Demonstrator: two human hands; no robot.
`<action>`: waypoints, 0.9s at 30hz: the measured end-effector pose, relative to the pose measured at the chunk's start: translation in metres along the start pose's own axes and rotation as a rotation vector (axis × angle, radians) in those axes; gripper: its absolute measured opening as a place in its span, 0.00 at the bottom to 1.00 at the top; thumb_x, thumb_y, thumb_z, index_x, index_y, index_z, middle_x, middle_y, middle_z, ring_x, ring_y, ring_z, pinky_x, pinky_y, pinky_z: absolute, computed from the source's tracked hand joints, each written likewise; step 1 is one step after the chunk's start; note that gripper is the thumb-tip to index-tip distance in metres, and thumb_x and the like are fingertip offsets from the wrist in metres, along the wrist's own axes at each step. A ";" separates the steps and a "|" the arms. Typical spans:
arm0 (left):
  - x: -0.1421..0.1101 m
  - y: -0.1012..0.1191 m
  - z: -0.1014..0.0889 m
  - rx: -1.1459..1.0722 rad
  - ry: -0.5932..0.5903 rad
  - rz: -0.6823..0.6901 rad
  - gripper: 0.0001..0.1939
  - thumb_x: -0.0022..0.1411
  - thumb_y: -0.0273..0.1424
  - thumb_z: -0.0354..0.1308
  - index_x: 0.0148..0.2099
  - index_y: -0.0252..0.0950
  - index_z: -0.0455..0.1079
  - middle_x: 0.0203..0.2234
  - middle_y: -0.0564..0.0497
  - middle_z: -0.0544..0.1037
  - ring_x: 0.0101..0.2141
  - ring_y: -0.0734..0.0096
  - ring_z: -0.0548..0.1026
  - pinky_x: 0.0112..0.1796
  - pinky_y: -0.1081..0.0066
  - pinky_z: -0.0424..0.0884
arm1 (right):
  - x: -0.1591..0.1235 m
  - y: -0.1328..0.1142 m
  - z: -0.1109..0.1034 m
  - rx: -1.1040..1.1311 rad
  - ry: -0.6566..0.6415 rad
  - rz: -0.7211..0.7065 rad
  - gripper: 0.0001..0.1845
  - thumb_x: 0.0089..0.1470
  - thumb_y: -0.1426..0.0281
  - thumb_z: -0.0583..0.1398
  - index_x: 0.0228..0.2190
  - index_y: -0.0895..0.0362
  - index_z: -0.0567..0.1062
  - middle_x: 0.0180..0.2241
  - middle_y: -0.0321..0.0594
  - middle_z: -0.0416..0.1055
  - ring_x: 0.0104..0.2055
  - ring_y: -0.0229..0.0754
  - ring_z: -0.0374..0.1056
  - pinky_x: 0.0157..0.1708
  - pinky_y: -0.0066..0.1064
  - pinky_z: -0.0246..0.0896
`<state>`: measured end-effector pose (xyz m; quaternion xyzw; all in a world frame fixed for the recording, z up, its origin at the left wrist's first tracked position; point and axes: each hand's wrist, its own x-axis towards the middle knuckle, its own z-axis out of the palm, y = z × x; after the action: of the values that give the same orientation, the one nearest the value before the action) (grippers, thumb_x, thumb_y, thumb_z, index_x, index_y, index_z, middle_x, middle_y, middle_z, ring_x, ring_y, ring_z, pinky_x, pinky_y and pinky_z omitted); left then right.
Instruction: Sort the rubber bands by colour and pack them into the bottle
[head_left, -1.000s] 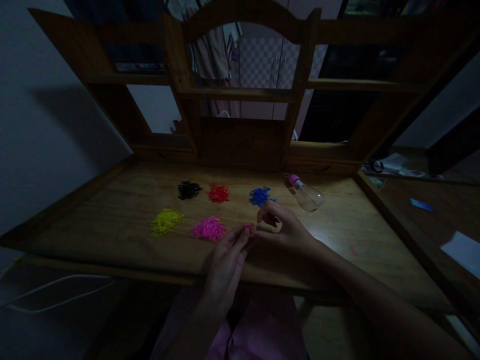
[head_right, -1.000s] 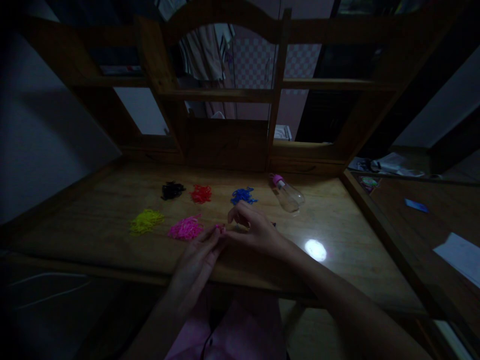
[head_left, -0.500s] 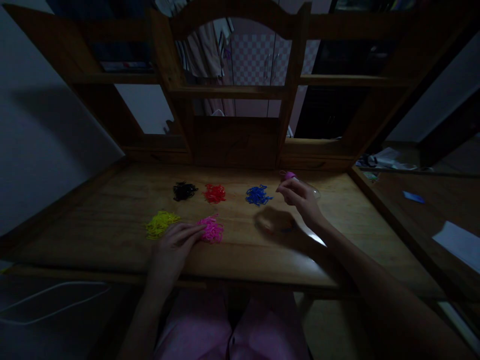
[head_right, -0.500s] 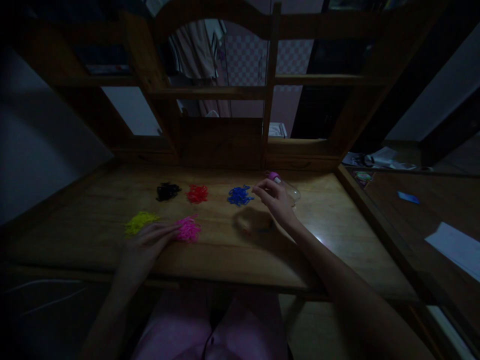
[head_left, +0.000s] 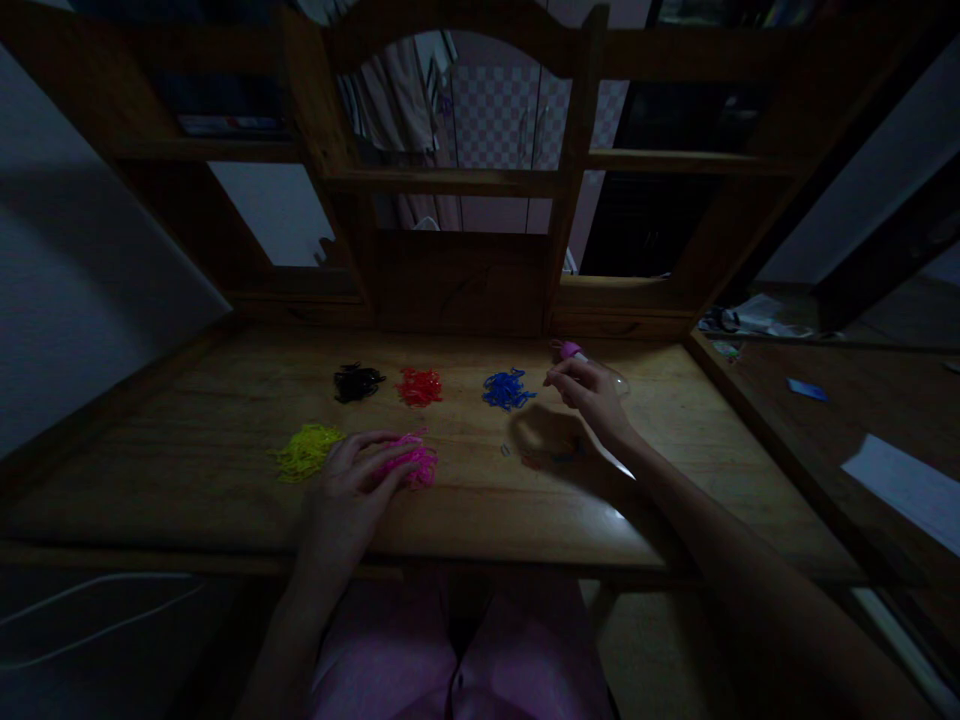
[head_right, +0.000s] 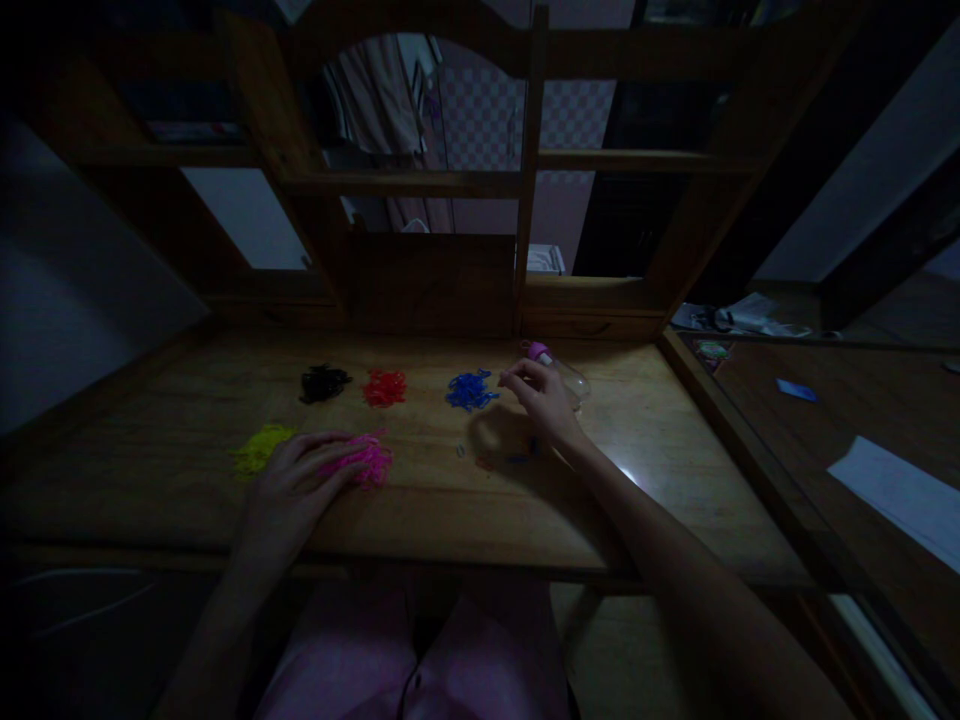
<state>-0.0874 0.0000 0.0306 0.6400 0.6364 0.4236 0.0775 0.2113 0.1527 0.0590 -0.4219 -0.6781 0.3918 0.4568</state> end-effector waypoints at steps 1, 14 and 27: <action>0.000 0.003 0.000 0.005 0.000 0.003 0.13 0.63 0.43 0.58 0.45 0.44 0.78 0.46 0.49 0.74 0.49 0.59 0.71 0.54 0.56 0.66 | 0.000 0.000 0.000 -0.025 -0.007 -0.019 0.12 0.55 0.62 0.59 0.29 0.58 0.74 0.29 0.38 0.70 0.28 0.37 0.61 0.27 0.28 0.53; -0.001 0.089 0.080 -0.119 -0.324 0.179 0.11 0.68 0.27 0.52 0.49 0.43 0.73 0.43 0.49 0.73 0.47 0.64 0.71 0.49 0.64 0.68 | 0.003 -0.021 -0.072 -0.562 -0.892 -0.022 0.13 0.50 0.69 0.65 0.39 0.57 0.78 0.26 0.34 0.65 0.26 0.34 0.59 0.23 0.23 0.50; 0.012 0.124 0.134 0.171 -0.305 0.172 0.02 0.65 0.27 0.57 0.37 0.37 0.68 0.38 0.46 0.71 0.43 0.58 0.67 0.44 0.60 0.66 | 0.006 -0.001 -0.063 -0.717 -0.838 0.018 0.10 0.46 0.77 0.61 0.32 0.57 0.80 0.30 0.39 0.77 0.30 0.40 0.69 0.28 0.27 0.58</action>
<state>0.0890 0.0472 0.0306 0.7529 0.5941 0.2711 0.0817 0.2693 0.1673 0.0789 -0.3648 -0.8892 0.2746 -0.0278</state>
